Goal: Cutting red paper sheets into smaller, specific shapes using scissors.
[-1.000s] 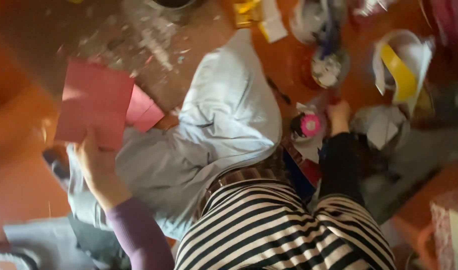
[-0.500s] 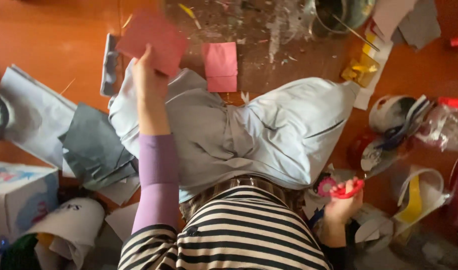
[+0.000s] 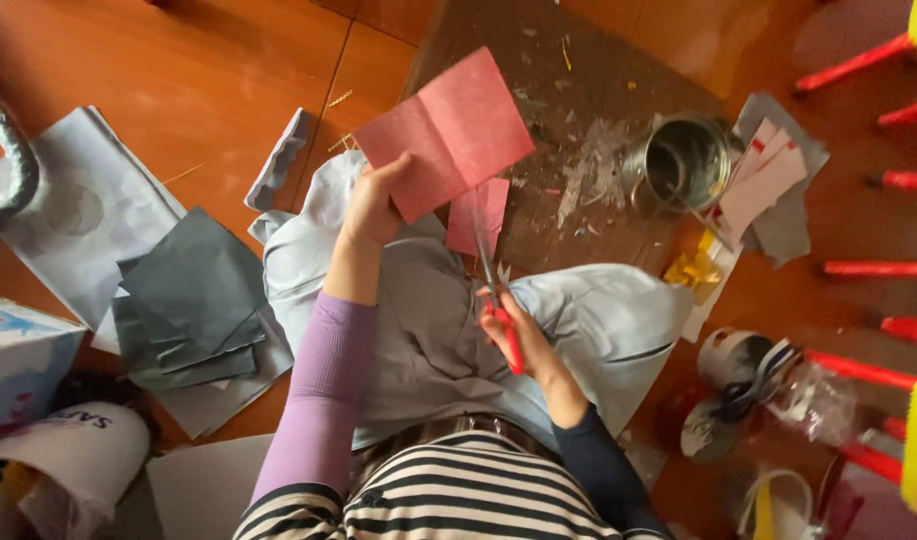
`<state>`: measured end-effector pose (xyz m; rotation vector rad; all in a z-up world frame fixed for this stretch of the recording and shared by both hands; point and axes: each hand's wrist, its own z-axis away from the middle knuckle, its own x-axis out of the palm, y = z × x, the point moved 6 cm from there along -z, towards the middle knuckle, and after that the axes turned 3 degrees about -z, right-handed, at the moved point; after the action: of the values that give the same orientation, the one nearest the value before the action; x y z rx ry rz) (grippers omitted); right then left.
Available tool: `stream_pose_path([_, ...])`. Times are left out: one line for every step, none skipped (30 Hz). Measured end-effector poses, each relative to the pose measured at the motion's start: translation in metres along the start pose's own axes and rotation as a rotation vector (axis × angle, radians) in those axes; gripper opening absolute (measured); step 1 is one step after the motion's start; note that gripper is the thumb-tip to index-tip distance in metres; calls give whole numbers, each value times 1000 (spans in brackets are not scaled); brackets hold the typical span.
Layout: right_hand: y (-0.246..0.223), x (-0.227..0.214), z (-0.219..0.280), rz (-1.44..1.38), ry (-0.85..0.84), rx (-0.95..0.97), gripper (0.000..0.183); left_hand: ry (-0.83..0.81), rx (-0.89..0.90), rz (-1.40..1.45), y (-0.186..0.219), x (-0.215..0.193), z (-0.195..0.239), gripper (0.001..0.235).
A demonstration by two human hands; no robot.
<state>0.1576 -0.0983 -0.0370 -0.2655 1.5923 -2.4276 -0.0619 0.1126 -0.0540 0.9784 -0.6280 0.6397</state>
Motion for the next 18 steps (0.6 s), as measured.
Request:
stream_pose_path([0, -1, -12, 90, 0, -76, 53, -42, -30, -6, -7, -1, -4, 30])
stream_pose_path([1, 0, -23, 173, 4, -152, 53, -86, -64, -17, -14, -3, -6, 27])
stream_pose_path([-3, -1, -32, 183, -3, -152, 53, -85, -57, -8, -15, -2, -8, 27])
stream_pose_path([-2, -2, -39, 66, 17, -98, 51, -135, -73, -22, -19, 1, -8, 26])
stream_pose_path([0, -4, -46, -50, 38, -43, 50, -185, -89, -36, -23, 4, -8, 25])
stream_pose_path([-8, -4, -47, -49, 37, -37, 50, -181, -93, -31, -21, 8, -5, 25])
stream_pose_path([-17, -4, -48, -80, 44, -40, 50, -179, -142, -66, -23, 11, -2, 26])
stream_pose_path([-25, -4, -49, -115, 53, -43, 50, -176, -194, -102, -25, 15, 1, 27])
stream_pose_path([-27, -4, -49, -115, 53, -35, 50, -172, -199, -99, -27, 13, 1, 27])
stream_pose_path([-28, -5, -49, -113, 64, -12, 51, -195, -206, -110, -29, 13, 1, 26])
stream_pose_path([-29, -6, -49, -110, 75, 10, 51, -218, -212, -122, -31, 14, 1, 26])
stream_pose_path([-26, -7, -50, -109, 76, 12, 51, -218, -214, -120, -32, 14, 0, 26])
stream_pose_path([-25, -7, -49, -109, 72, -7, 52, -192, -215, -145, -33, 13, -1, 26])
stream_pose_path([-23, -7, -49, -110, 70, -27, 52, -167, -216, -173, -33, 12, -2, 25])
stream_pose_path([-26, -6, -48, -110, 72, -28, 52, -168, -217, -174, -34, 13, -2, 25])
stream_pose_path([-28, -5, -46, -115, 81, -30, 51, -171, -222, -175, -34, 13, -2, 25])
stream_pose_path([-30, -3, -45, -121, 91, -32, 50, -173, -227, -177, -35, 13, -1, 25])
stream_pose_path([-30, -3, -44, -127, 94, -32, 50, -173, -230, -182, -36, 13, -1, 25])
